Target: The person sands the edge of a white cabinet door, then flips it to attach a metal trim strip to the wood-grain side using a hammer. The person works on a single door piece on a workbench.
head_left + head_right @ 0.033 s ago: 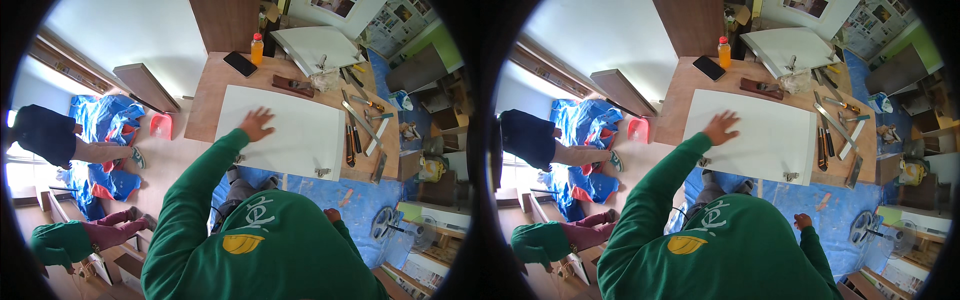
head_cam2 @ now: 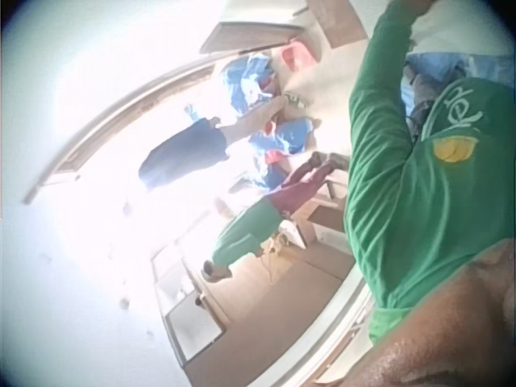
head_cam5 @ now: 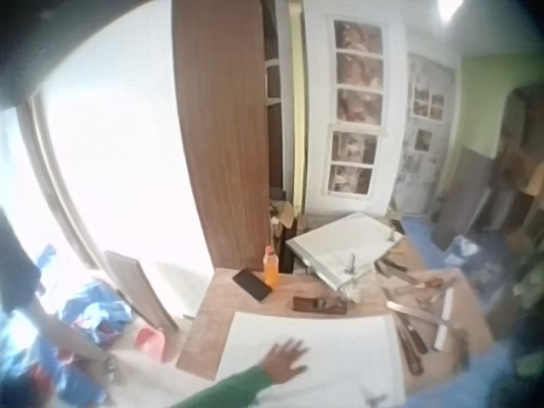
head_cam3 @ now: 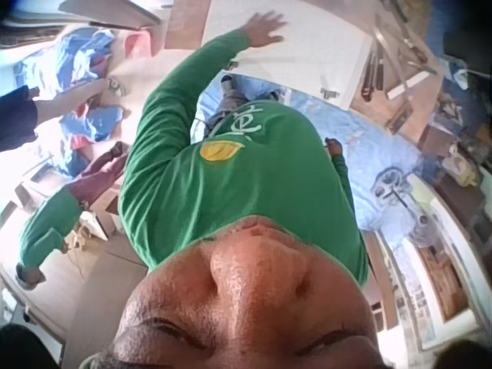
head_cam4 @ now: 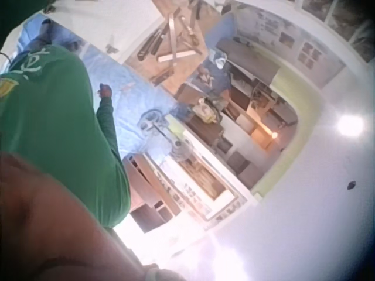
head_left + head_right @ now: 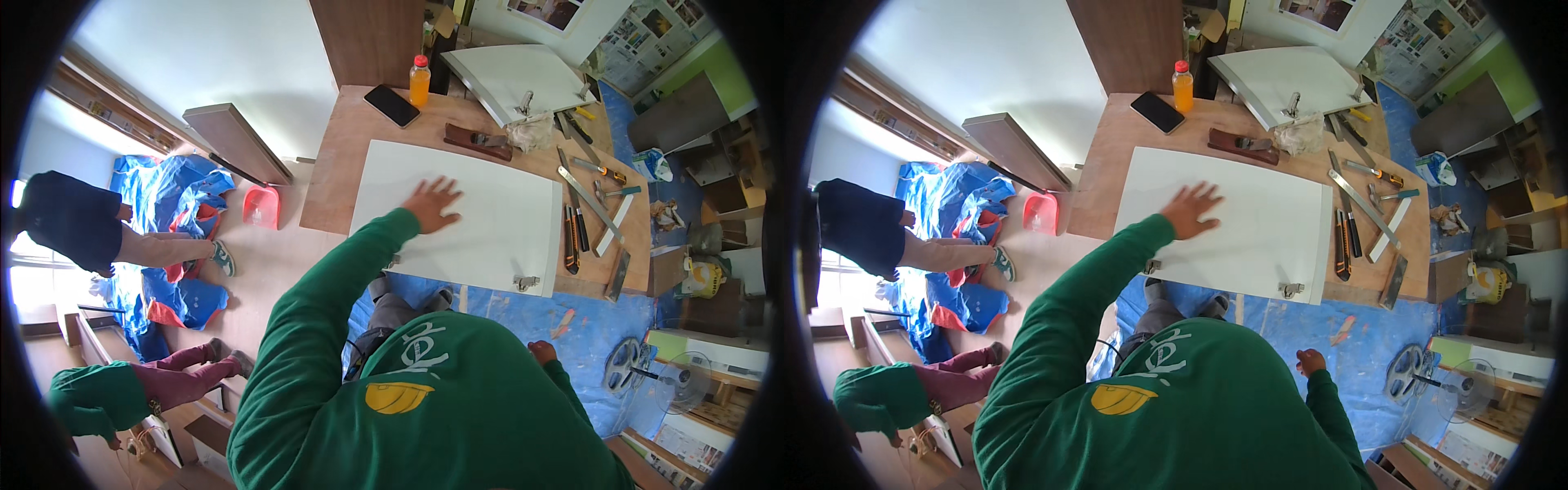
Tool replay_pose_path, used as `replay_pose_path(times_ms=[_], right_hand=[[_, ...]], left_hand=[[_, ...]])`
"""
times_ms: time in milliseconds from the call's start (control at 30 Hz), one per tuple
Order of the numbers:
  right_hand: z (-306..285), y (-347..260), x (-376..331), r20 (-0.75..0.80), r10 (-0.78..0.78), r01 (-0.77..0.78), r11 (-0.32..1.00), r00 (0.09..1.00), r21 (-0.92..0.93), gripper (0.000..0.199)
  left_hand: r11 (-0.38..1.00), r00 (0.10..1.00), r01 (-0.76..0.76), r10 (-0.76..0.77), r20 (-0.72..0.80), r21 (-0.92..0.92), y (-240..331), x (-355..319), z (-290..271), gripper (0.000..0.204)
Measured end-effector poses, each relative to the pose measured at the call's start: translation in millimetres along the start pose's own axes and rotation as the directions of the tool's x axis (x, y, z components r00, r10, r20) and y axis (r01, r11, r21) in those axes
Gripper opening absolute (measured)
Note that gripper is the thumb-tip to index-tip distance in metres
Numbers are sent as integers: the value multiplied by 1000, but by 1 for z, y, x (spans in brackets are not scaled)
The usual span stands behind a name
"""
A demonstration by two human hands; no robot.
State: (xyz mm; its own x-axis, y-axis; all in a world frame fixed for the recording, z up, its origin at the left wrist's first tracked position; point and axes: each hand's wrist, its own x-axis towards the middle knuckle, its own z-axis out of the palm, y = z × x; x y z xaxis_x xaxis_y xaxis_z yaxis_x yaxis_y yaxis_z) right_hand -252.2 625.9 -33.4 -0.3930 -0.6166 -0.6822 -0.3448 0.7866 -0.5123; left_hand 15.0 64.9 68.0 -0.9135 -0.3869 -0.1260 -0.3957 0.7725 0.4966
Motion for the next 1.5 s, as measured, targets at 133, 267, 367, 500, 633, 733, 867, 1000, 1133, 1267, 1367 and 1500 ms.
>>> replay_pose_path(times_ms=[133,267,367,500,633,733,867,1000,1133,1267,1367,1500], right_hand=[[-8,-40,-7,-55,175,-167,977,983,132,36],[6,-46,-26,-148,70,-54,992,987,110,34],[26,-28,-42,-42,-226,202,930,973,-306,23],[76,21,-64,-113,-279,221,903,953,-367,9],[116,106,-67,-97,-102,68,949,990,-309,10],[103,71,-34,-35,0,-20,822,999,-569,18],[37,-4,-12,-321,-247,-43,728,914,-684,29],[-25,-151,20,-558,23,123,967,830,222,21],[-34,-166,58,-710,-47,261,945,703,195,28],[-22,-174,72,-747,-14,233,954,664,188,32],[-18,-185,71,-773,7,192,967,634,166,36],[-20,-203,71,-770,10,52,997,638,56,45]], left_hand=[[931,958,-285,281,50,226,-5,43,23,73],[959,990,12,29,-140,282,-38,65,7,69],[951,947,253,-206,-247,176,-78,57,-7,68],[900,872,425,-377,-313,97,-118,23,-23,68],[752,644,643,-633,-429,-144,-156,13,-11,72],[706,604,703,-532,-594,83,-219,-30,-2,67],[834,652,545,-359,-668,84,-189,-63,27,47],[757,715,502,-636,-291,-419,-163,-127,21,40],[678,624,470,-708,-331,-566,-130,-153,51,37],[629,566,608,-771,-291,-484,-111,-175,53,38],[524,476,607,-842,-255,-597,-99,-181,57,44],[422,429,585,-886,-178,-693,-117,-181,65,59]])
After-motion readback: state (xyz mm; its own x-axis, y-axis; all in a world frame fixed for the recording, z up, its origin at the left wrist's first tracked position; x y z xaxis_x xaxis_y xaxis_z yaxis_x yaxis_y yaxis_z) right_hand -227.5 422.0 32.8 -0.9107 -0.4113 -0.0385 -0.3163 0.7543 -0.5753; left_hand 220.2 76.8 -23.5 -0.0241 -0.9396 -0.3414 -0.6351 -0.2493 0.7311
